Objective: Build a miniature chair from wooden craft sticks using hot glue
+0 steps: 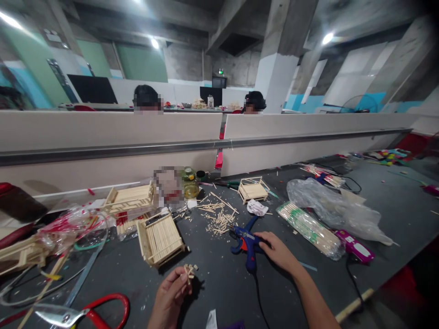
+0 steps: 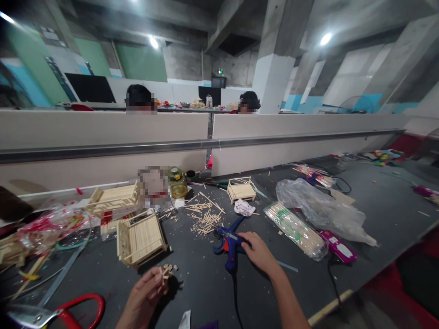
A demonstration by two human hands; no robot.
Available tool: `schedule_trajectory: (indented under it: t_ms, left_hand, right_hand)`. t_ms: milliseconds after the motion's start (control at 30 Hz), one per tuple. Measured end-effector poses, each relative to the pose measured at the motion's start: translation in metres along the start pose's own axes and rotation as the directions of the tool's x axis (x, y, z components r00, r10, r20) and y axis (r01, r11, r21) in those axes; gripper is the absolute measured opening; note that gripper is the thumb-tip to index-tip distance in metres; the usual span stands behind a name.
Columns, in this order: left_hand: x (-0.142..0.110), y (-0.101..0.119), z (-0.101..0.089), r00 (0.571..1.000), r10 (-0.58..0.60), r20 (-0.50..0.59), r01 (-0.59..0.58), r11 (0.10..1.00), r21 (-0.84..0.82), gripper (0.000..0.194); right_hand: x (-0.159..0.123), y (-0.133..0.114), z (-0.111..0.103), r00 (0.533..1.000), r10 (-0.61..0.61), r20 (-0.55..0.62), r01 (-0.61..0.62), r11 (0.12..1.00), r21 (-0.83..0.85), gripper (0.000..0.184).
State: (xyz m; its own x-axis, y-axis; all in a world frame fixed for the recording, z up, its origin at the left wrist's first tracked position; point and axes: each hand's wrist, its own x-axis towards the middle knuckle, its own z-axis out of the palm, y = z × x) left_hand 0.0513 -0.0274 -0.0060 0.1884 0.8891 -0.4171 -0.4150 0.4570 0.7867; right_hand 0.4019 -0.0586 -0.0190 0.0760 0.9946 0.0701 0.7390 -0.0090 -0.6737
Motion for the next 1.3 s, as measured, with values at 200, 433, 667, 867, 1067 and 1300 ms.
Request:
schedule_trajectory:
  t_ms: [200,433,667,867,1067,1300]
  left_hand:
    - [0.002,-0.003,-0.001,1.0,0.027,0.015,-0.028,0.999,0.032,0.033]
    - [0.0,-0.003,0.0,0.998,0.047,0.043,-0.049,0.997,0.052,0.034]
    - [0.0,-0.006,-0.002,0.997,0.051,0.058,-0.056,0.994,0.09,0.034]
    - [0.003,-0.012,-0.006,0.991,0.107,0.078,-0.118,0.98,0.159,0.035]
    - [0.002,-0.011,-0.006,0.986,0.141,0.087,-0.157,0.965,0.211,0.033]
    - [0.002,-0.01,-0.004,0.986,0.14,0.085,-0.156,0.963,0.221,0.035]
  right_hand:
    - [0.003,0.008,0.008,0.996,0.093,0.006,-0.092,0.978,0.188,0.039]
    - [0.007,0.011,0.007,0.979,0.17,-0.108,-0.122,0.928,0.353,0.042]
    - [0.017,0.05,-0.029,0.9,0.218,-0.378,-0.09,0.94,0.328,0.045]
    - [0.037,0.086,-0.043,0.884,0.222,-0.411,-0.145,0.967,0.21,0.042]
    - [0.041,0.097,-0.04,0.904,0.219,-0.368,-0.186,0.975,0.124,0.038]
    - [0.039,0.1,-0.038,0.914,0.205,-0.351,-0.191,0.979,0.073,0.04]
